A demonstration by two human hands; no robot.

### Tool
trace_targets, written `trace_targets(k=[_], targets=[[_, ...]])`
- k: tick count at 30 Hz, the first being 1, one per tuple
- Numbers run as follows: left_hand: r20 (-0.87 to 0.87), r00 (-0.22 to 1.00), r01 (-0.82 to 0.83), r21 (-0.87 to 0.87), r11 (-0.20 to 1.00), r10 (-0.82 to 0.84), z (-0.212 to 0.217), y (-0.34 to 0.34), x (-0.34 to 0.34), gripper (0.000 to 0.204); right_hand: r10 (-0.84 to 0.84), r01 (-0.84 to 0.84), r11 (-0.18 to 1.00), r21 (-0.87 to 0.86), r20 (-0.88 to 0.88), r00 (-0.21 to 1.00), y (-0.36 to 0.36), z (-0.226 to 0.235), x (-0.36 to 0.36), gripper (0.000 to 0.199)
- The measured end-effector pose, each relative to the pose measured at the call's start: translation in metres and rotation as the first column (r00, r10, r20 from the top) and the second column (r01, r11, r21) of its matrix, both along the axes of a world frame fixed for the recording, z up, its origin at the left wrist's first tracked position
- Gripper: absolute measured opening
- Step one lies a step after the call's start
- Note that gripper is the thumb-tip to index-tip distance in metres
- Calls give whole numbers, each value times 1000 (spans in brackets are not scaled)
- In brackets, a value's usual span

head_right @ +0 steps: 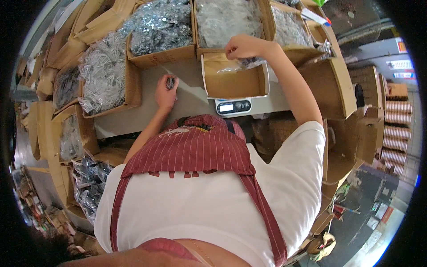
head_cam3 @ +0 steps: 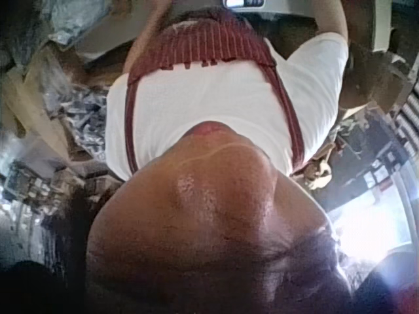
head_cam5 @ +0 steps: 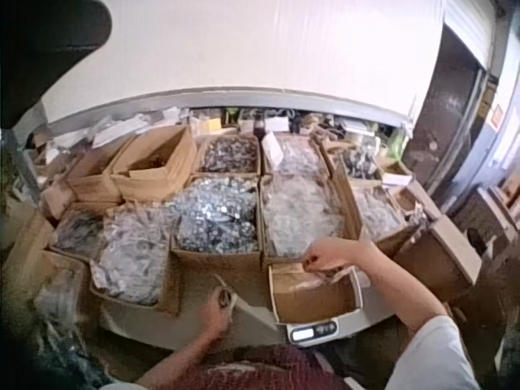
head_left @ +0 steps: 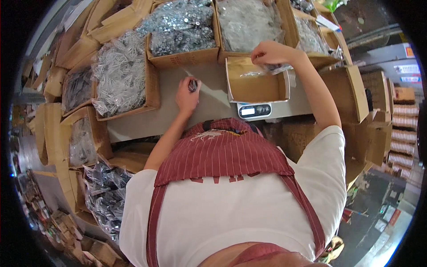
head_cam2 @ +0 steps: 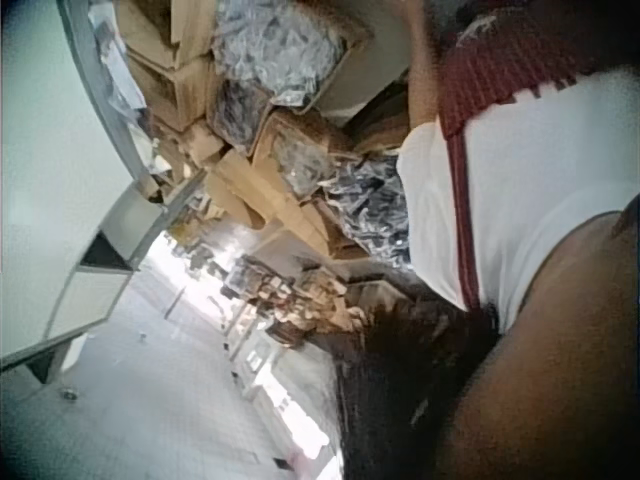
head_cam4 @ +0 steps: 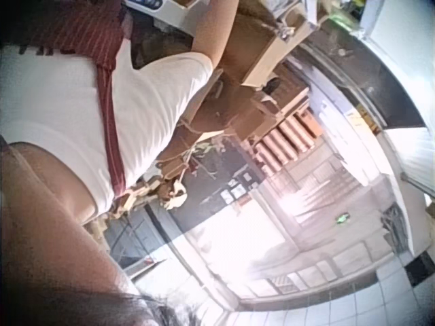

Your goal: Sorting small hardware components into plastic bags and cardboard boxes and weighing them on a digital scale.

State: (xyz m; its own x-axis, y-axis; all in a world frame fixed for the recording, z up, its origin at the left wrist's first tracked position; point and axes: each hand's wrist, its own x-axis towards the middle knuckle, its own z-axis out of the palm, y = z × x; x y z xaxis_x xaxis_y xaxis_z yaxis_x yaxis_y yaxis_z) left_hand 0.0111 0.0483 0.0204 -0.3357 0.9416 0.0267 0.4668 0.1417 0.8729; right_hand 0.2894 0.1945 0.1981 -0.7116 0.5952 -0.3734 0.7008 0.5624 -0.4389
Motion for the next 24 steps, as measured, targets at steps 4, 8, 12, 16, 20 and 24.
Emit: trace_targets(k=[4,8,12,16,20,24], targets=[[-127,990,79,146,986,-60,-27,7,-13,20,-214,201,976,-85,-193,957,-14,3,24,24],[640,766,9,83,996,-60,-5,38,-15,13,-484,398,875,-277,-553,678,-44,4,74,24],[612,749,219,132,967,-253,81,44,16,15,-737,641,480,-599,-672,-77,-64,-37,123,23],[322,714,581,223,783,-622,89,64,61,26,-733,747,249,-617,-624,-270,-86,-107,157,24],[100,568,809,112,577,-817,81,68,94,48,-767,735,152,-660,-548,-334,-115,-164,162,21],[-113,631,775,142,616,-768,79,83,86,56,-637,846,182,-501,-716,-287,-135,-208,155,17]])
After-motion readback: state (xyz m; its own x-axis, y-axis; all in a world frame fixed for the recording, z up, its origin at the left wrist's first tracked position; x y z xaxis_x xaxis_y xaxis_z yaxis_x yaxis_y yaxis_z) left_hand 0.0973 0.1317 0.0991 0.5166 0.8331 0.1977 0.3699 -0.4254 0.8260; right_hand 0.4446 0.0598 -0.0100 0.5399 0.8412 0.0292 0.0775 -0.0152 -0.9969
